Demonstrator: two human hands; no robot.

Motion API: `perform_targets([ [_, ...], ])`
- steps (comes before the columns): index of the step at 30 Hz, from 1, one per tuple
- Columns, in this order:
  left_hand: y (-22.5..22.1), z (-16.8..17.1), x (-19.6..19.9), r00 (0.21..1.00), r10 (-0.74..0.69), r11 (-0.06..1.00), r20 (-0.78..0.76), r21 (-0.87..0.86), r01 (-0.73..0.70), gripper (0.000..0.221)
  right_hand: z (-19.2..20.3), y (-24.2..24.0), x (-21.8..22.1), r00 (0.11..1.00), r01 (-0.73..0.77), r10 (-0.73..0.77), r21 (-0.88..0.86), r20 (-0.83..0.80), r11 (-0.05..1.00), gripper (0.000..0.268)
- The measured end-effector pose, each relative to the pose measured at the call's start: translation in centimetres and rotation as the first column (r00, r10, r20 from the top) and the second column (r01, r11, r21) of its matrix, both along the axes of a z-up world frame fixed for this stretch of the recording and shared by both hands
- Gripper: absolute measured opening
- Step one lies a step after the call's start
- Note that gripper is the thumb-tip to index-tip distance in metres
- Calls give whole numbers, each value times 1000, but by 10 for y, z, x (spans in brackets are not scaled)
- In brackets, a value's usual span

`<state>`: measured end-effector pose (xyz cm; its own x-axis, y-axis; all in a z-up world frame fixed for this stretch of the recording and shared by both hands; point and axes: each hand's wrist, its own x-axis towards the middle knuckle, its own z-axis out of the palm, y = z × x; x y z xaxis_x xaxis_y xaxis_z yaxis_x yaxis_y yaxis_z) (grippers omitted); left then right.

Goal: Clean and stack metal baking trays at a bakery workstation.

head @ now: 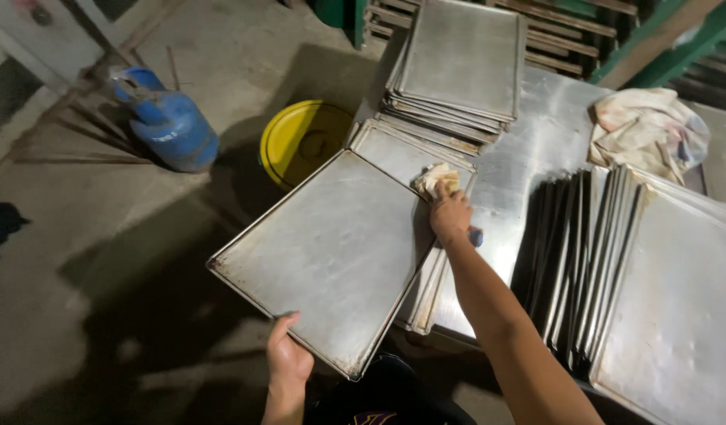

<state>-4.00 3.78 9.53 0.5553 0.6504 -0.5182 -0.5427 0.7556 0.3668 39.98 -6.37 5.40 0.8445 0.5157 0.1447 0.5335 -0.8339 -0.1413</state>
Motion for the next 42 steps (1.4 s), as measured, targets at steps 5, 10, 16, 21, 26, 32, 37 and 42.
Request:
perform_targets([
  [5,6,-33,-4,994,20,997,-110,78,-12,50,9,31,-83,982,-179,178,2,68,984,50],
  [10,16,-15,-10,996,55,982,-69,183,-42,48,125,52,-257,756,-486,617,445,-216,752,48],
  [16,9,71,-50,995,78,924,-70,380,-46,50,130,43,-280,448,168,589,711,-672,683,57],
  [21,-12,135,-53,979,-21,334,-202,922,197,49,143,-42,-271,471,520,501,687,-727,508,66],
  [26,-41,172,-32,934,-85,-208,-346,923,323,80,170,-100,-332,356,859,510,490,-783,152,73],
  [32,-76,138,-22,804,-131,-495,-580,741,453,98,119,-194,-351,569,701,187,591,-801,399,56],
  [37,-61,136,-40,733,-539,-243,-414,910,335,74,147,-218,-352,711,703,55,711,-701,-25,33],
  [42,0,87,-102,930,-282,482,-235,804,349,53,235,-279,-334,683,689,-176,705,-709,-166,50],
])
